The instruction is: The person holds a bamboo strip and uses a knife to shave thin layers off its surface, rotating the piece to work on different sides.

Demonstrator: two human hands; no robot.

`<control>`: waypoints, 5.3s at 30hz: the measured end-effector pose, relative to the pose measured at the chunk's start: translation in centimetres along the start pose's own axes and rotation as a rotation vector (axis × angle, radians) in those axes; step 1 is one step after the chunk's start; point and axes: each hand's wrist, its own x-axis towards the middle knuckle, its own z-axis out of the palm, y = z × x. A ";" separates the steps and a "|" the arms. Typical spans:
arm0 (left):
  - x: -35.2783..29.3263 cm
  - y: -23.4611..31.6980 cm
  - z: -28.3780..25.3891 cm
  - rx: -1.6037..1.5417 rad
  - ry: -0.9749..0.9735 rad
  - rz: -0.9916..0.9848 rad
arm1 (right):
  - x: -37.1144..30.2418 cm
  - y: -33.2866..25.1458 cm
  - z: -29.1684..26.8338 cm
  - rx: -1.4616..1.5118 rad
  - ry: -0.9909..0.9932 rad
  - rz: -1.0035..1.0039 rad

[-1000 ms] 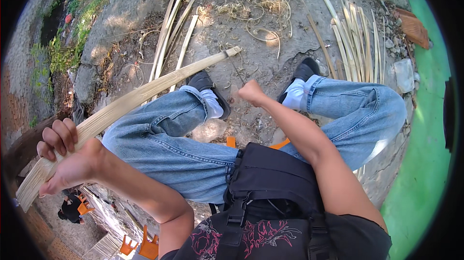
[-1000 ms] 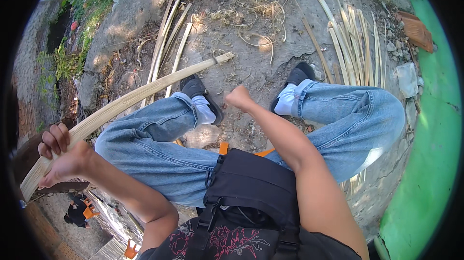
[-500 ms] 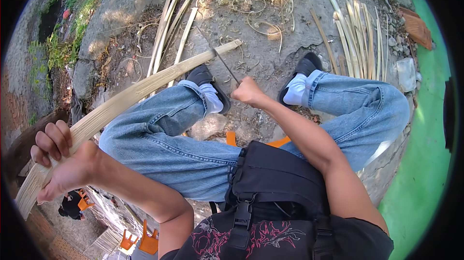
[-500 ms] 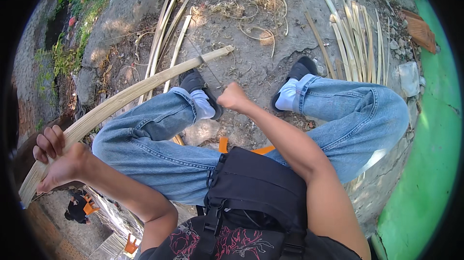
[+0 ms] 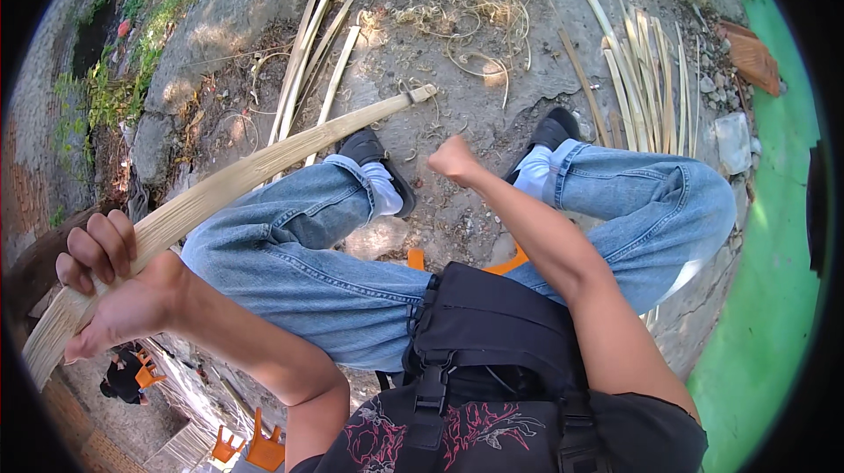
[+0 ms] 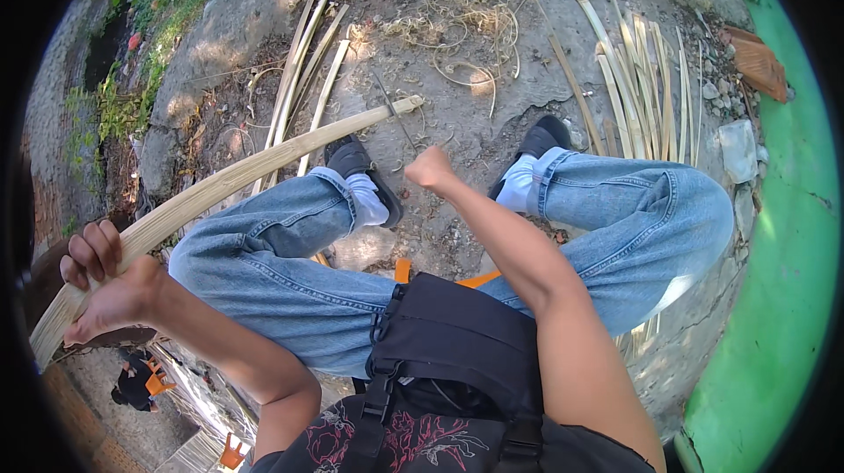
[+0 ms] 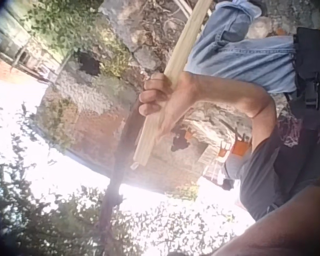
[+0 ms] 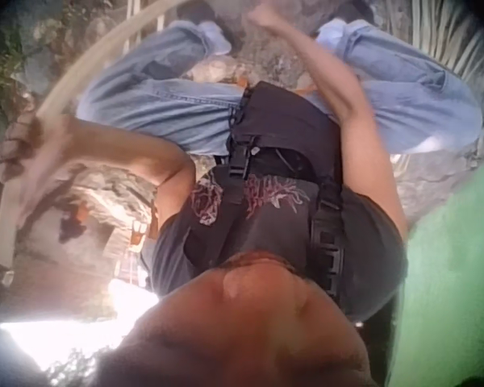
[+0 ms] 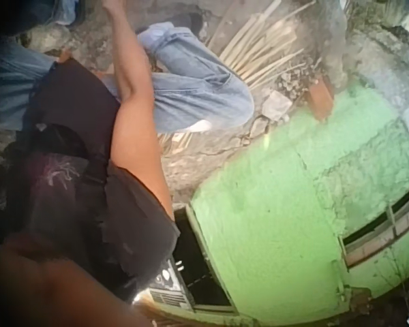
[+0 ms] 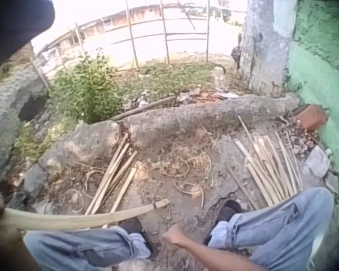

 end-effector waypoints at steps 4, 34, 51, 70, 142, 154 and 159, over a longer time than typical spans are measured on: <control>0.0 0.6 -0.3 0.014 0.003 0.027 | -0.5 0.8 -0.3 -0.103 -0.015 -0.062; -0.1 -1.3 0.4 -0.129 0.004 -0.079 | 3.3 9.5 2.0 0.104 0.256 0.077; 1.8 -0.5 -1.7 -0.125 0.011 -0.064 | 1.7 3.9 1.9 0.210 0.026 -0.308; 2.6 -1.2 -2.4 -0.077 0.004 -0.055 | 3.7 8.3 1.9 -0.036 0.073 -0.070; 3.2 5.0 -5.5 -0.068 -0.154 0.044 | 6.3 2.7 3.8 -0.069 -0.035 -0.306; 2.9 4.2 -5.8 -0.177 -0.175 0.017 | 3.1 -0.1 6.6 0.054 0.055 -0.223; 2.7 3.9 -5.3 -0.054 -0.083 0.082 | 1.0 -1.7 5.2 0.048 0.035 -0.161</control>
